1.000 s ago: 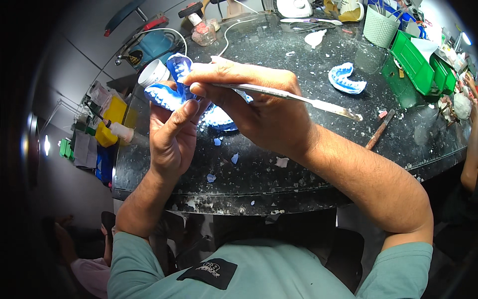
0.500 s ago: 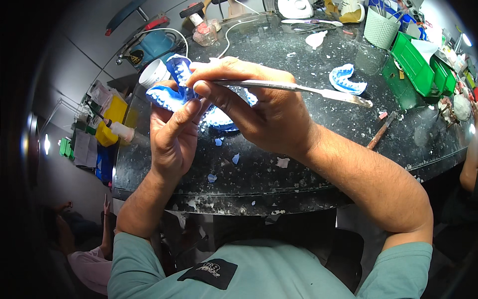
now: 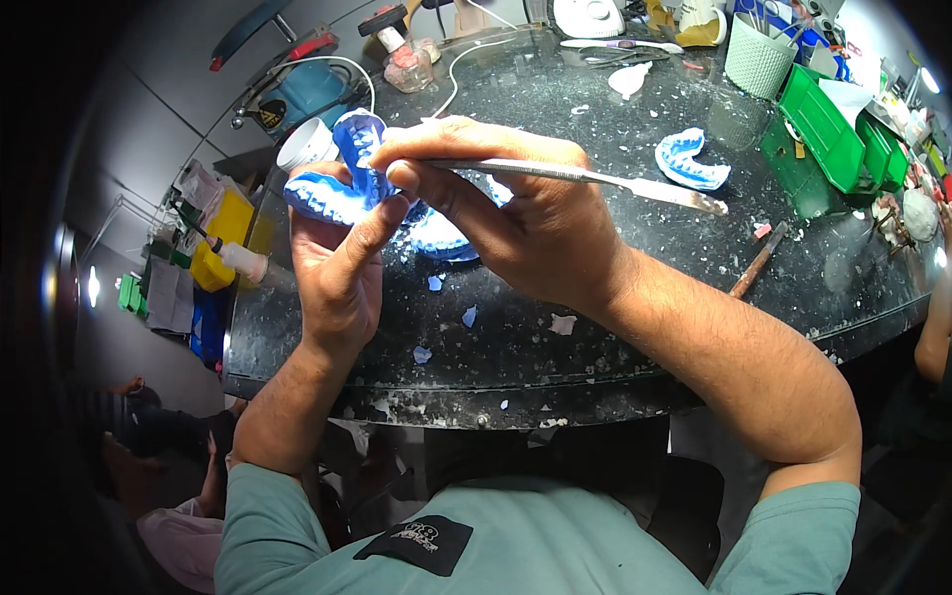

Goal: The person trims dental impression molds by carving and scraping away excess material from their edges and surfaces using a metal spatula tool.

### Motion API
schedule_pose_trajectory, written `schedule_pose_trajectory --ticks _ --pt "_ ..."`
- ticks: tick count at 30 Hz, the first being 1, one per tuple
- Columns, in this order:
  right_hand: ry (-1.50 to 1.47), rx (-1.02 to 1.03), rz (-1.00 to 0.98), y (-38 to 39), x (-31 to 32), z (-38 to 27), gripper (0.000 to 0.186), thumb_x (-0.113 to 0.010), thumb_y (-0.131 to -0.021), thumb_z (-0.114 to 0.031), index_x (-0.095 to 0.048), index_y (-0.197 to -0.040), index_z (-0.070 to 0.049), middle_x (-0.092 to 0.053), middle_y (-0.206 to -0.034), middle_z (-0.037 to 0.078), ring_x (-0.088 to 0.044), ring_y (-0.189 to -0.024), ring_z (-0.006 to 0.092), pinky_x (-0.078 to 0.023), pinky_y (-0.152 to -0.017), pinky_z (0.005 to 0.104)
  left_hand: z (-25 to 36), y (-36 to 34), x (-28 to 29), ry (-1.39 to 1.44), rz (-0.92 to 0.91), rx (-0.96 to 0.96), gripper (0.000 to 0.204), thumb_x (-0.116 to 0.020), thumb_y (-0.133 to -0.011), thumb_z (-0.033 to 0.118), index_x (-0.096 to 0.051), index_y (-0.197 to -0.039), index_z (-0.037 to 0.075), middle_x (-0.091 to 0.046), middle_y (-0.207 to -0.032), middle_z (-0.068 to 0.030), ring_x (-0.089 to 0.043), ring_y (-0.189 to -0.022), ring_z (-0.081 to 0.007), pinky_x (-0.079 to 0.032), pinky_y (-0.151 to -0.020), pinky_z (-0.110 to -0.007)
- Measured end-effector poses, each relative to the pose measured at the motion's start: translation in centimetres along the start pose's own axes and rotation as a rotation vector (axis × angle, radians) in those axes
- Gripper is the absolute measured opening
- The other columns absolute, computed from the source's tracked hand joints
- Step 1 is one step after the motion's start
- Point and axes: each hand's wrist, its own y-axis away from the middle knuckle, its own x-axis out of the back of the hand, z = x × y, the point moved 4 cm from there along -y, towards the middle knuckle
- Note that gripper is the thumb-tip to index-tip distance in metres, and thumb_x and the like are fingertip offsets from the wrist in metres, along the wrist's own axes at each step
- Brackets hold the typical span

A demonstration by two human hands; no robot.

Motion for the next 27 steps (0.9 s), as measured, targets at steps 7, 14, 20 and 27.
schedule_pose_trajectory --ticks 7,14,20,27 --pt "-0.052 -0.039 0.038 0.12 -0.07 0.12 0.014 -0.066 -0.092 -0.003 -0.068 -0.106 0.001 -0.070 -0.097 0.012 -0.068 -0.087 0.0165 -0.054 -0.076 0.0279 0.14 -0.14 -0.09 -0.054 -0.011 -0.021 0.041 -0.072 -0.084 -0.005 -0.044 -0.110 0.010 -0.062 -0.109 -0.0088 -0.066 -0.103 -0.0177 -0.052 -0.094 -0.033" --pt "-0.023 -0.091 -0.070 0.06 0.23 -0.23 0.019 -0.056 -0.098 -0.002 -0.063 -0.114 0.004 -0.067 -0.110 0.014 -0.065 -0.106 0.0197 -0.053 -0.091 0.0308 0.15 0.00 -0.20 -0.177 0.020 -0.020 0.041 -0.074 -0.083 -0.004 -0.044 -0.107 0.009 -0.057 -0.106 -0.0059 -0.064 -0.100 -0.0154 -0.052 -0.090 -0.031" --pt "-0.041 -0.109 -0.046 0.27 0.07 0.04 0.018 -0.054 -0.099 -0.002 -0.061 -0.114 0.004 -0.067 -0.108 0.014 -0.065 -0.104 0.0182 -0.052 -0.090 0.0291 0.16 0.11 0.14 -0.319 0.047 -0.031 0.045 -0.076 -0.081 -0.004 -0.043 -0.108 0.008 -0.049 -0.107 -0.0045 -0.057 -0.099 -0.0127 -0.048 -0.088 -0.028" --pt "-0.035 -0.110 -0.024 0.48 0.08 0.25 0.017 -0.054 -0.099 -0.002 -0.062 -0.113 0.004 -0.067 -0.107 0.013 -0.065 -0.102 0.0168 -0.052 -0.089 0.0283 0.19 0.17 0.20 -0.369 0.045 -0.072 0.047 -0.078 -0.079 -0.002 -0.042 -0.107 0.008 -0.047 -0.106 -0.0046 -0.054 -0.101 -0.0131 -0.046 -0.088 -0.029"
